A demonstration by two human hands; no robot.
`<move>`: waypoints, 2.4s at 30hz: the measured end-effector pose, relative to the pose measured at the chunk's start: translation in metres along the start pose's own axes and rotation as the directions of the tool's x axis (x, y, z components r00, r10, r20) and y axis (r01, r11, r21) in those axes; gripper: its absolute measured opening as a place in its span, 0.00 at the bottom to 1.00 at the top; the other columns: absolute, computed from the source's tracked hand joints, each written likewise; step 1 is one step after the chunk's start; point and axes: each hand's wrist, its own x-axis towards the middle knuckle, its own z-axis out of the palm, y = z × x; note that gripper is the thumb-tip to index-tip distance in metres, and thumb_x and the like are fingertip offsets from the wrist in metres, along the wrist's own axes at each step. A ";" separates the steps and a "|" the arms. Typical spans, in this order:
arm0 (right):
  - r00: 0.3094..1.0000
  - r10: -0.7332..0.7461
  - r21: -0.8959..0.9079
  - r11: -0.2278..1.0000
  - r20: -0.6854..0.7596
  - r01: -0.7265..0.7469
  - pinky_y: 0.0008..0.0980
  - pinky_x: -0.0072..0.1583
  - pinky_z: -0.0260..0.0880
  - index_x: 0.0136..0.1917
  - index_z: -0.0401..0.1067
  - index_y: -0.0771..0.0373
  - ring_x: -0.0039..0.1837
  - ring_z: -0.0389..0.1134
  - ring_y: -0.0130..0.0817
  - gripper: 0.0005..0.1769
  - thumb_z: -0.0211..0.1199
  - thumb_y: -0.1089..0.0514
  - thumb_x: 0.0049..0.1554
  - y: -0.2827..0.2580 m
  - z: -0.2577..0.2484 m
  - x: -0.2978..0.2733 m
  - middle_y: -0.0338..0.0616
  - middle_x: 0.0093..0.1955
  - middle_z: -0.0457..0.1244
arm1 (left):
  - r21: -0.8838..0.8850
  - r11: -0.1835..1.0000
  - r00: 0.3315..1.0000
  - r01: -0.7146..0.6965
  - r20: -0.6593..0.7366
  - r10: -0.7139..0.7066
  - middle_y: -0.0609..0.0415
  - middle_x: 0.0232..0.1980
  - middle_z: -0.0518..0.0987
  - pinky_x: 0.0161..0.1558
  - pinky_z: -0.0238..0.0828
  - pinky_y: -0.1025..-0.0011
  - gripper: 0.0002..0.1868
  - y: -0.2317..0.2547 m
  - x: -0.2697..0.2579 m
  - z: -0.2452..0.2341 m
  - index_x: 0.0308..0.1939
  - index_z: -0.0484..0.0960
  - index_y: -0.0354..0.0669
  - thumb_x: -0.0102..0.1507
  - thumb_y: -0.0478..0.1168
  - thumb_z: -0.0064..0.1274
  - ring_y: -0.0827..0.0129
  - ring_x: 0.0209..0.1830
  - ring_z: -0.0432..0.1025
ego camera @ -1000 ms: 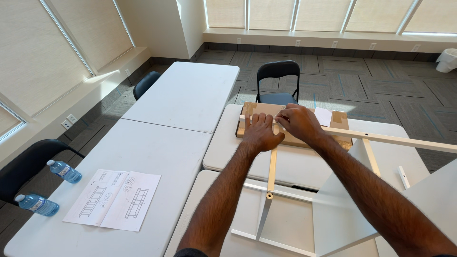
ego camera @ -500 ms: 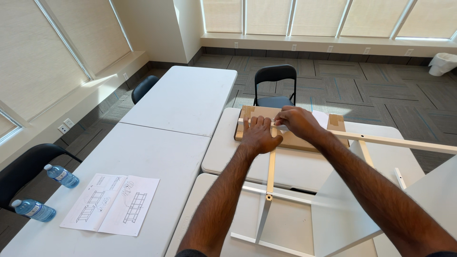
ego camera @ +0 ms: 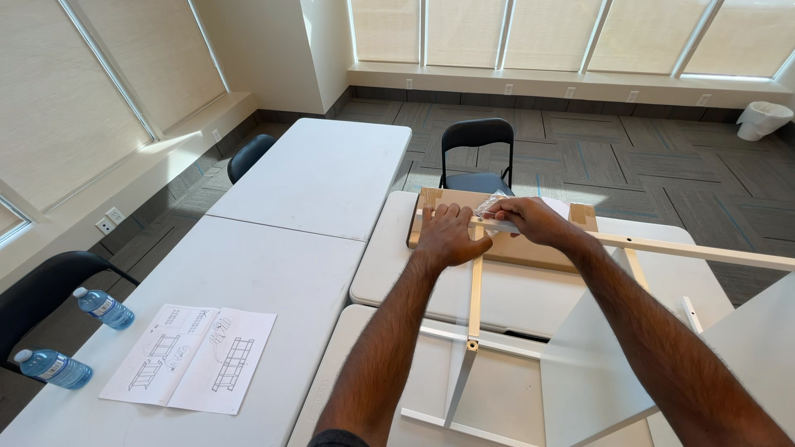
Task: The person assembles a white shelving unit by hand on a table. They align and insert wooden frame pieces into the structure, then pick up and insert screws to secure the joints. The assembly progresses with multiple frame pieces being fitted and fastened.
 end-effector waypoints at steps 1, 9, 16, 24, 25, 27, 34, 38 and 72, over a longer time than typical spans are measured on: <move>1.000 -0.001 0.000 1.000 0.001 0.001 0.51 0.57 0.84 0.65 0.82 0.61 0.59 0.77 0.59 0.17 0.55 0.57 0.73 0.000 0.002 0.001 0.63 0.59 0.73 | -0.001 1.000 1.000 0.001 0.000 -0.001 0.44 0.68 0.79 0.81 0.46 0.43 0.41 -0.001 0.001 0.002 0.69 0.76 0.50 0.66 0.73 0.38 0.53 0.77 0.69; 0.997 -0.010 0.002 1.000 -0.080 0.010 0.50 0.52 0.85 0.55 0.79 0.68 0.51 0.80 0.57 0.15 0.52 0.61 0.75 0.004 0.009 -0.001 0.65 0.51 0.73 | -0.016 1.000 0.999 -0.016 -0.034 0.016 0.44 0.66 0.78 0.80 0.46 0.46 0.46 -0.009 0.013 0.024 0.69 0.75 0.49 0.65 0.79 0.34 0.52 0.77 0.68; 0.981 0.013 0.021 1.000 -0.192 -0.009 0.37 0.42 0.84 0.51 0.78 0.63 0.38 0.79 0.44 0.18 0.53 0.52 0.76 0.026 0.018 0.008 0.59 0.43 0.73 | -0.006 1.000 0.999 -0.006 -0.046 0.005 0.44 0.66 0.78 0.81 0.45 0.47 0.46 -0.008 0.011 0.025 0.70 0.75 0.49 0.66 0.79 0.34 0.52 0.77 0.68; 0.952 0.197 -0.149 0.960 -0.235 -0.236 0.38 0.43 0.82 0.49 0.81 0.60 0.32 0.76 0.34 0.37 0.45 0.31 0.76 0.021 0.019 0.011 0.48 0.35 0.74 | 0.028 0.996 0.993 -0.080 -0.082 0.082 0.43 0.68 0.78 0.78 0.42 0.34 0.43 0.002 0.001 0.018 0.89 0.49 0.72 0.69 0.63 0.39 0.46 0.78 0.68; 0.952 0.197 -0.147 0.961 -0.236 -0.235 0.38 0.43 0.82 0.49 0.81 0.60 0.32 0.76 0.34 0.37 0.45 0.31 0.76 0.026 0.019 0.015 0.48 0.35 0.74 | 0.030 0.996 0.993 -0.081 -0.082 0.083 0.43 0.68 0.78 0.78 0.42 0.34 0.43 0.001 0.003 0.020 0.89 0.49 0.72 0.69 0.63 0.39 0.46 0.78 0.68; 0.931 0.269 -0.192 0.928 -0.247 -0.319 0.41 0.43 0.80 0.46 0.82 0.57 0.31 0.76 0.33 0.45 0.40 0.20 0.72 0.037 0.022 0.024 0.45 0.33 0.74 | 0.025 0.996 0.993 -0.084 -0.076 0.086 0.44 0.69 0.78 0.77 0.41 0.33 0.43 -0.003 0.006 0.025 0.89 0.47 0.76 0.68 0.63 0.39 0.48 0.78 0.68; 0.932 0.312 -0.192 0.919 -0.182 -0.345 0.41 0.45 0.79 0.49 0.84 0.63 0.34 0.77 0.38 0.47 0.43 0.22 0.72 0.018 0.014 0.014 0.48 0.34 0.74 | -0.002 0.995 0.993 -0.097 -0.072 0.096 0.42 0.69 0.78 0.77 0.41 0.31 0.42 -0.005 0.006 0.026 0.88 0.50 0.76 0.69 0.63 0.40 0.47 0.78 0.68; 0.982 0.179 -0.164 0.969 -0.057 -0.186 0.47 0.50 0.79 0.50 0.83 0.68 0.39 0.78 0.46 0.41 0.48 0.29 0.73 0.030 0.008 0.010 0.56 0.38 0.75 | 0.011 0.996 0.992 -0.092 -0.088 0.092 0.43 0.68 0.79 0.78 0.39 0.31 0.40 -0.005 0.004 0.027 0.87 0.53 0.76 0.69 0.63 0.39 0.49 0.77 0.69; 0.907 0.266 -0.742 0.522 -0.326 -0.420 0.54 0.77 0.65 0.77 0.70 0.39 0.71 0.74 0.37 0.24 0.50 0.36 0.73 0.148 -0.028 -0.095 0.37 0.60 0.74 | -0.074 0.966 0.969 -0.247 -0.009 0.247 0.45 0.85 0.66 0.80 0.43 0.25 0.35 0.020 0.013 -0.022 0.85 0.62 0.65 0.74 0.55 0.49 0.48 0.86 0.59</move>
